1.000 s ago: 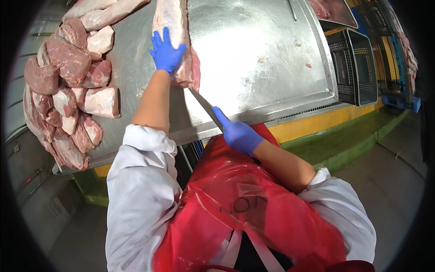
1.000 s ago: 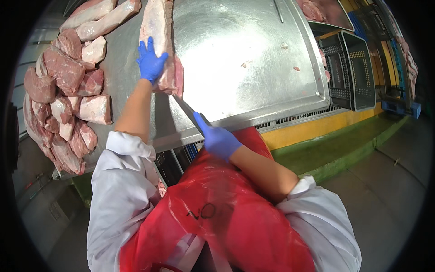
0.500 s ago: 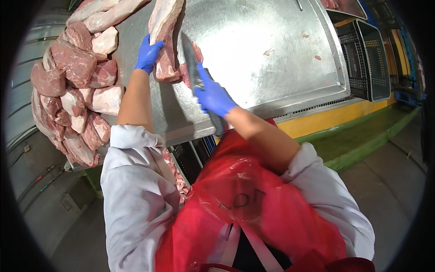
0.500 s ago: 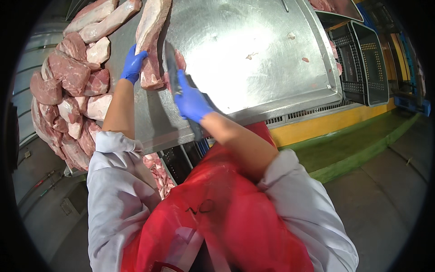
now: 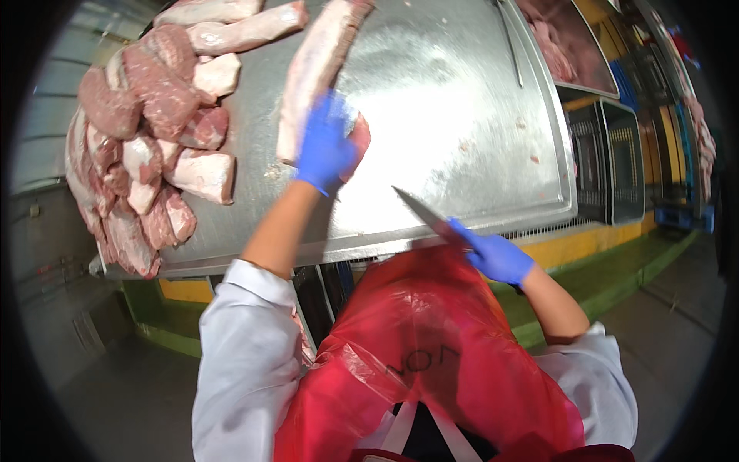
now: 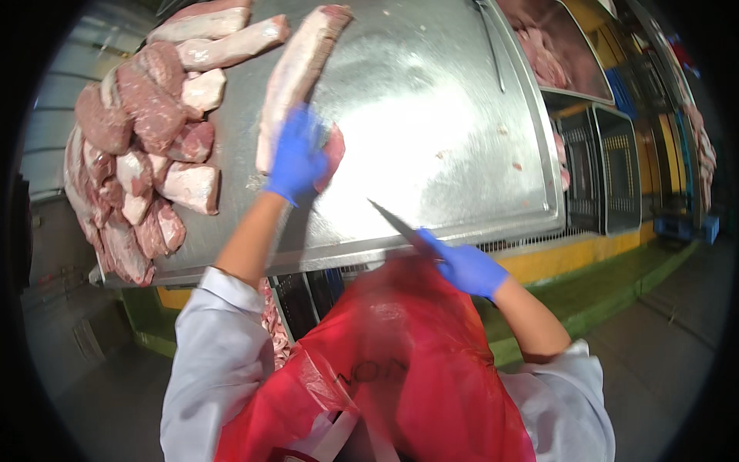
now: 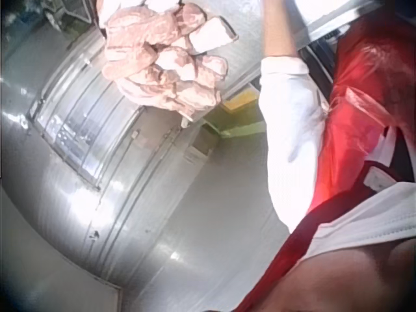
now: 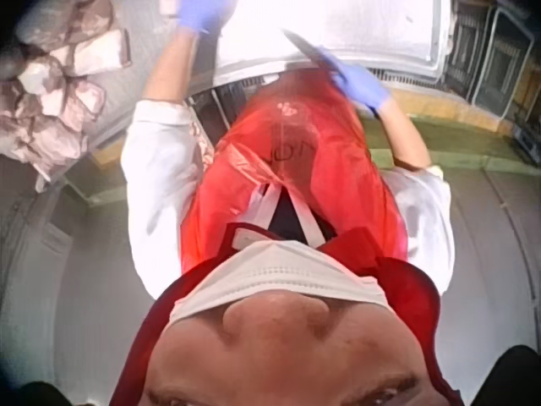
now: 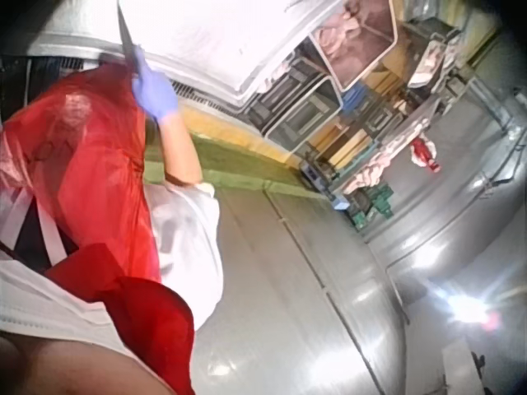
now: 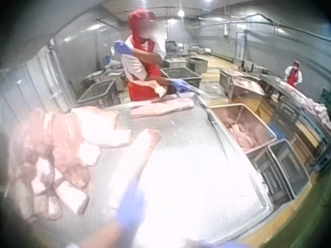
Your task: The person uses a knife to trim fat and connective tissue from large pieces of raw meat on a stainless steel table. The trimmed pieces are placed into a bin below the table while the main cuts are set aside.
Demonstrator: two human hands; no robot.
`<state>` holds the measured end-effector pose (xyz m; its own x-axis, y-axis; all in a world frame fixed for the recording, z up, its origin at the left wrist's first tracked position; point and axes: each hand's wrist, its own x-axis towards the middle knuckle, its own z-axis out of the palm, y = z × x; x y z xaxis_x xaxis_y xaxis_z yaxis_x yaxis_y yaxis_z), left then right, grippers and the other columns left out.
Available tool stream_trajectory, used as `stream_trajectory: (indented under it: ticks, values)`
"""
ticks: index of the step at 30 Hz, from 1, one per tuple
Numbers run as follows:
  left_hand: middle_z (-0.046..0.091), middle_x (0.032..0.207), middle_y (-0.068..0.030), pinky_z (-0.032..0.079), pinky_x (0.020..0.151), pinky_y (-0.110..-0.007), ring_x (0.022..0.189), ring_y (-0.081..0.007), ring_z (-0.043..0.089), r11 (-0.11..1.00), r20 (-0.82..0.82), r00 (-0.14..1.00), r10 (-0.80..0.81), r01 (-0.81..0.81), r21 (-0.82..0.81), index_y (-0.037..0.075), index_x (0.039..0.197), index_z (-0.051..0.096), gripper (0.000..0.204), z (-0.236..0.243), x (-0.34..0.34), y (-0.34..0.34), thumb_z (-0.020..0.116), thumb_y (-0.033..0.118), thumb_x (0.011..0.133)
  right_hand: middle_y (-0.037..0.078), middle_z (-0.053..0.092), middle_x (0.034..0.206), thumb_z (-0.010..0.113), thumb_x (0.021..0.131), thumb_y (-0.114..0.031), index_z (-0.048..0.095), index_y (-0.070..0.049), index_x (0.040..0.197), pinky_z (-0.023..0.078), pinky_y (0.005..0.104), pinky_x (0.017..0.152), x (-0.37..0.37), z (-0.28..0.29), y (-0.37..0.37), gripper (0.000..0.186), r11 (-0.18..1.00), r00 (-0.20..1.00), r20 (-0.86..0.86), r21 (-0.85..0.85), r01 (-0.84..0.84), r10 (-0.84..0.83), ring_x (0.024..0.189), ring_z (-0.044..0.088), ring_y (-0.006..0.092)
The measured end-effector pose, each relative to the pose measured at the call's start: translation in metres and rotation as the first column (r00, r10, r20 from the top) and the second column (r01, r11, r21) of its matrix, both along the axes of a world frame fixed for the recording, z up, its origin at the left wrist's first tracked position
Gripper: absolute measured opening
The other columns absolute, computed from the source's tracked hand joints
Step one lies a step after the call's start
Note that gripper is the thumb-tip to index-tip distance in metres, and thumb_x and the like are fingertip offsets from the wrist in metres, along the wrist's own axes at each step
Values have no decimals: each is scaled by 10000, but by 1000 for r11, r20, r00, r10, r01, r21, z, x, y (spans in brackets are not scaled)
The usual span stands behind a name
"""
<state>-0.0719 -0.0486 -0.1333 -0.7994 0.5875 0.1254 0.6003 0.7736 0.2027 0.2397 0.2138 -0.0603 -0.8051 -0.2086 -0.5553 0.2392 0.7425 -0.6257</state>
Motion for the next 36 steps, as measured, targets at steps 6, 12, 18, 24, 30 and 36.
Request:
stream_trajectory:
  ticks: [6,12,18,24,30,36]
  values:
    - [561,1072,-216,463,880,-525,1064,-432,555,991,235,963,133,-137,3,52,1270,542,413,-34,70,3,552,75,857,75,604,724,540,963,-56,171,-281,1617,481,325,498,13,-2,62,784,848,872,91,-207,489,-481,531,520,124]
    - [603,1019,-202,505,857,-463,954,-425,609,884,207,902,379,-419,206,37,1044,633,259,15,133,-124,640,84,789,207,703,996,557,954,-69,160,-249,1619,552,370,804,-33,-12,96,795,932,953,29,-201,301,-302,835,695,254]
    - [565,1156,-221,444,972,-474,1114,-420,533,690,-12,693,721,-719,-88,-18,1229,539,488,-3,272,-337,609,45,751,292,692,1100,563,944,-92,147,-232,1618,537,406,892,-74,-42,139,804,966,983,-87,-218,142,-164,960,713,378]
    - [523,1334,-280,389,1078,-500,1245,-458,499,850,-82,847,525,-517,100,-48,1333,491,583,19,104,-228,704,166,834,214,706,969,567,946,-89,150,-219,1619,537,392,825,-97,-44,148,803,952,963,-67,-182,247,-263,867,718,334]
    - [510,1361,-289,406,1074,-497,1259,-460,500,921,22,989,146,-144,362,-7,1423,440,731,-4,-167,24,729,341,849,166,689,907,574,946,-80,164,-184,1615,526,349,789,-72,-8,135,791,880,892,-10,-164,445,-453,810,707,295]
    - [544,1324,-264,474,973,-555,1195,-488,551,989,-56,987,148,-146,30,171,1353,529,581,-17,-284,200,722,369,842,241,700,1080,580,949,-81,161,-193,1613,534,374,789,15,23,127,794,686,685,23,16,728,-728,866,714,342]
